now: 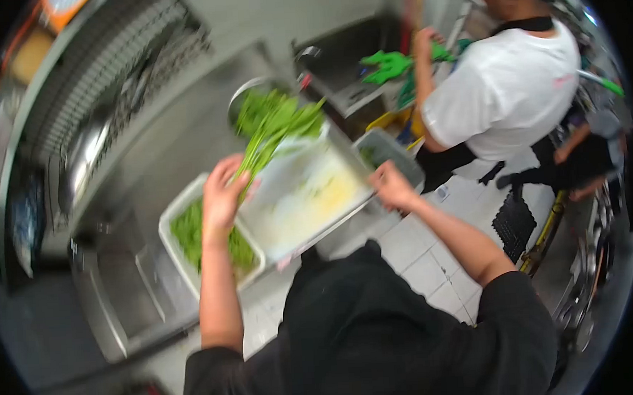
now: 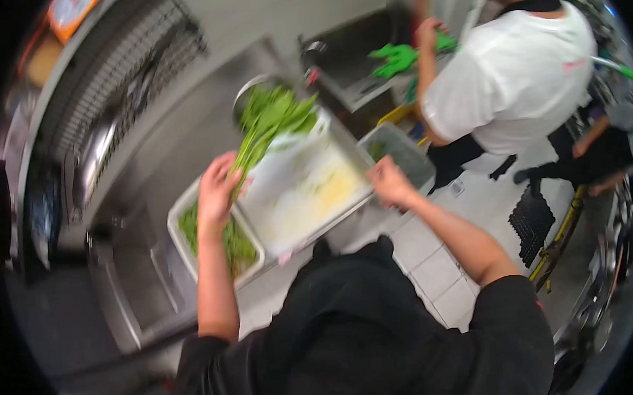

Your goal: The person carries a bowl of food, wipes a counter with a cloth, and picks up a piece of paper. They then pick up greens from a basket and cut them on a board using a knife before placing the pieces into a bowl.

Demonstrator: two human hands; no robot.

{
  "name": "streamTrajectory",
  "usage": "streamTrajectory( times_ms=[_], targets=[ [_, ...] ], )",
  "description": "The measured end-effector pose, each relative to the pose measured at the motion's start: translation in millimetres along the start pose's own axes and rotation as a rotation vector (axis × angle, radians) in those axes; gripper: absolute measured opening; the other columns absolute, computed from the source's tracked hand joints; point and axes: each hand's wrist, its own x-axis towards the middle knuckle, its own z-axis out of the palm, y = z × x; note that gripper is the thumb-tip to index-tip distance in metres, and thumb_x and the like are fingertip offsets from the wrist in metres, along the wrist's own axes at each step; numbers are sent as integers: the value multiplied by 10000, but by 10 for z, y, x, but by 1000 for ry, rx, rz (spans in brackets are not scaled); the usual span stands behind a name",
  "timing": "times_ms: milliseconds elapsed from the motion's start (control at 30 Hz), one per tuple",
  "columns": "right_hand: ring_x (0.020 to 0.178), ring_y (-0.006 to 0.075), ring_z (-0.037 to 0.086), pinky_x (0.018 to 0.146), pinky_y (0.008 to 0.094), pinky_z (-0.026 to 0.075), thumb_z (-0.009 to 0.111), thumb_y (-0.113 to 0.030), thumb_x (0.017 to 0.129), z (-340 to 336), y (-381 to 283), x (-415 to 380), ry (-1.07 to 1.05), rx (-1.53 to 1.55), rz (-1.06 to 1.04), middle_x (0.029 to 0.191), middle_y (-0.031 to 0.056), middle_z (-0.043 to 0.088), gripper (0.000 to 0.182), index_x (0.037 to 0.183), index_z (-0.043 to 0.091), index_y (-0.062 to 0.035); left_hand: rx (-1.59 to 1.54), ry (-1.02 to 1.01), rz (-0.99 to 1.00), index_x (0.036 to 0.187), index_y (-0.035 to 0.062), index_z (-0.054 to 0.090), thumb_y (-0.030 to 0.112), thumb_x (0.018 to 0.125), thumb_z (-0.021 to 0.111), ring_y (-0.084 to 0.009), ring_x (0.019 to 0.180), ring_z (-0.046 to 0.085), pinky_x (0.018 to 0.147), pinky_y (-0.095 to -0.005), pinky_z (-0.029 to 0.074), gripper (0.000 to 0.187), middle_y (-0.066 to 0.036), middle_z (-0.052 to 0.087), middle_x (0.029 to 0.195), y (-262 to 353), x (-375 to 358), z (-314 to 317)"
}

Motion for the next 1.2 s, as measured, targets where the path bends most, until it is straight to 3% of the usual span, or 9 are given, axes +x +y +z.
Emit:
streamTrajectory(
  times_ms=[333,400,433,533,633,700,800,900,1200],
  targets=[
    [408,131,479,323,292,359,556,-253,969,-203,122,-175,-6,103,37,620,61,502,292,1093,400,-39,62,-124,-280,1229,-17,533,-5,903,623,-176,823,670,580,-268,541,339,-111,630,1138,-1229,-19,271],
    [484,228,572,410,374,445,555,-251,966,-175,142,-202,58,11,42,664,120,576,286,1083,415,-30,434,-205,-305,1223,-18,540,-27,893,615,-153,801,653,577,-269,552,339,-101,632,1122,-1483,-102,260],
    [484,228,572,410,374,445,555,-251,966,-175,193,-202,60,11,47,664,120,576,286,1083,415,-30,433,-209,-308,1223,-18,540,-27,893,615,-153,801,653,577,-269,552,339,-101,632,1122,-1481,-137,274],
    [750,442,646,714,518,474,537,-231,962,-105,200,-340,122,-97,-107,816,279,647,268,1088,439,-15,337,-175,-384,1206,-2,560,-51,890,597,-127,789,635,587,-261,551,322,-85,641,1097,-1471,-222,218],
    [776,470,638,713,531,481,510,-233,967,-47,152,-427,132,-198,-185,819,294,644,264,1083,450,-3,418,-155,-365,1185,5,580,-2,870,641,-189,820,656,678,-318,564,321,-99,654,1095,-1489,-228,105],
    [786,483,632,715,547,483,505,-218,959,18,209,-395,143,-267,-237,819,304,641,261,1072,459,12,844,-157,-79,1152,9,605,78,831,699,-300,864,662,815,-383,543,342,-143,652,1118,-1498,-238,74],
    [785,494,630,712,573,488,507,-194,938,34,316,-264,67,-456,-243,813,312,640,255,1036,473,39,999,-155,-123,1126,12,626,134,784,733,-372,971,624,930,-404,489,379,-174,642,1135,-1464,-237,147],
    [765,492,635,702,583,496,522,-179,915,56,263,-254,13,-590,-236,803,306,644,246,992,480,51,1064,-51,86,1098,22,645,119,765,729,-361,1023,599,937,-408,478,357,-174,648,1098,-1430,-272,262],
    [714,452,651,658,542,522,524,-166,908,501,-237,-508,-88,-684,-355,789,256,652,213,974,483,33,1112,-164,88,1032,52,667,97,760,714,-329,997,588,879,-442,478,279,-113,647,1024,-1550,-349,318]
  ],
)
